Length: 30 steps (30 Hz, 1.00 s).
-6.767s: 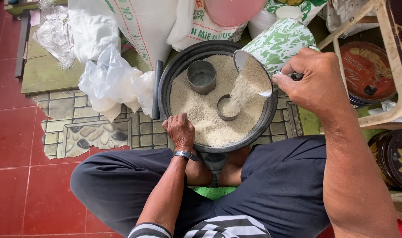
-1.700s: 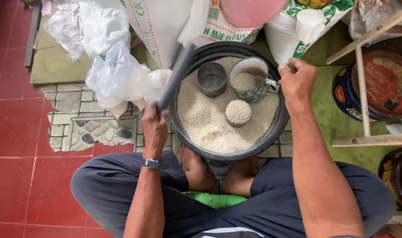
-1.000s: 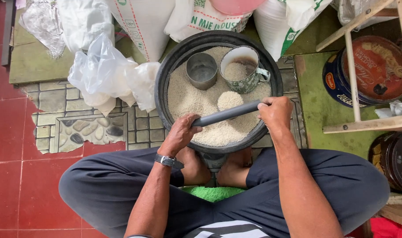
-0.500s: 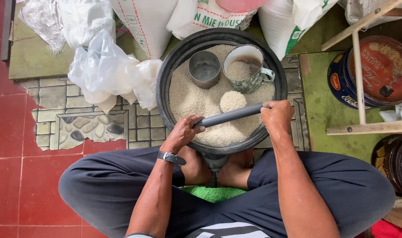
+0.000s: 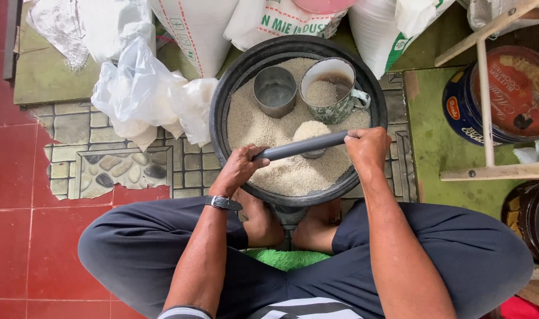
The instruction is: Measuring rice by scooping it from a large basin into smaller containers and bags.
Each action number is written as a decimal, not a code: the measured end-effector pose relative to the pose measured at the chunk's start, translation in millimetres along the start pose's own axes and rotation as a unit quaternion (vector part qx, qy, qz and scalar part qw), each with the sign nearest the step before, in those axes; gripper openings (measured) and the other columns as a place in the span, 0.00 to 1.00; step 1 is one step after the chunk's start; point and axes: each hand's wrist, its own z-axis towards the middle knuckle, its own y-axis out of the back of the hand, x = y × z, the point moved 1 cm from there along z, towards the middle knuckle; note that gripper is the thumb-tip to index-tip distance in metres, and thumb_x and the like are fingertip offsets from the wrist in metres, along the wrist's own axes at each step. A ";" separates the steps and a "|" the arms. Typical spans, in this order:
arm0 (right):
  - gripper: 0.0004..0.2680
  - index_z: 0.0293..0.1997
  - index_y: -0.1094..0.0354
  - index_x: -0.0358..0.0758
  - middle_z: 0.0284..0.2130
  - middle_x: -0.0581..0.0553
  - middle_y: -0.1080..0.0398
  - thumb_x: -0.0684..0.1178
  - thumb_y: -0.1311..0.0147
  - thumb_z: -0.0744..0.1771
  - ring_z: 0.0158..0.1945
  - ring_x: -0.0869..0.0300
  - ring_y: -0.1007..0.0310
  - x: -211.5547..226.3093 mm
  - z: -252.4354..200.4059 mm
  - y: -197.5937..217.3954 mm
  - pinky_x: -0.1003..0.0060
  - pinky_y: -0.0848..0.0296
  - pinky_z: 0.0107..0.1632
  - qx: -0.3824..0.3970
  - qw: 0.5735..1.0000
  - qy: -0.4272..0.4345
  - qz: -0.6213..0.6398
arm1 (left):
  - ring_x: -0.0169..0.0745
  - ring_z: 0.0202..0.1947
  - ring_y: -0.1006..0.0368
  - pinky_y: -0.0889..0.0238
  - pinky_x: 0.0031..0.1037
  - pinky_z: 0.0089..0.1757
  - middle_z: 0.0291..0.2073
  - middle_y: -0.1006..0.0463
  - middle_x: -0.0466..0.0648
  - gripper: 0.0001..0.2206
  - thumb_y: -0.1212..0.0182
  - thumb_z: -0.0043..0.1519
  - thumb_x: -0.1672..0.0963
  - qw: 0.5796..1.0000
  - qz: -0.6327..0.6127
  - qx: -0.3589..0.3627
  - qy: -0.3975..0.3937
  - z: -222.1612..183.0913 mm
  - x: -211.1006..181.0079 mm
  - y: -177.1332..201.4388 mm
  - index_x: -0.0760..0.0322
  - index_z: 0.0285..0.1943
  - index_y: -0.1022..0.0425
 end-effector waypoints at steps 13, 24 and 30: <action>0.08 0.38 0.19 0.51 0.35 0.38 0.22 0.49 0.37 0.59 0.47 0.36 0.24 -13.0 23.9 -22.7 0.45 0.26 0.49 0.006 0.999 0.034 -0.005 | 0.59 0.44 0.20 0.30 0.41 0.46 0.38 0.18 0.62 0.19 0.28 0.58 0.54 0.999 0.027 -0.019 -0.031 18.5 17.1 10.0 0.66 0.57 0.19; 0.07 0.38 0.19 0.50 0.34 0.38 0.21 0.49 0.37 0.60 0.47 0.38 0.24 11.1 16.5 -22.5 0.46 0.25 0.47 0.009 1.000 0.021 0.010 | 0.60 0.44 0.21 0.30 0.41 0.46 0.38 0.19 0.64 0.20 0.27 0.58 0.54 0.999 0.027 -0.024 -0.037 28.2 17.4 21.8 0.66 0.57 0.19; 0.07 0.38 0.19 0.51 0.34 0.41 0.21 0.48 0.37 0.60 0.46 0.40 0.23 13.4 22.8 -31.8 0.47 0.24 0.46 0.005 1.000 0.018 0.023 | 0.60 0.44 0.21 0.31 0.41 0.47 0.39 0.19 0.63 0.20 0.27 0.58 0.54 0.998 0.026 -0.031 -0.038 32.0 24.3 27.6 0.66 0.57 0.19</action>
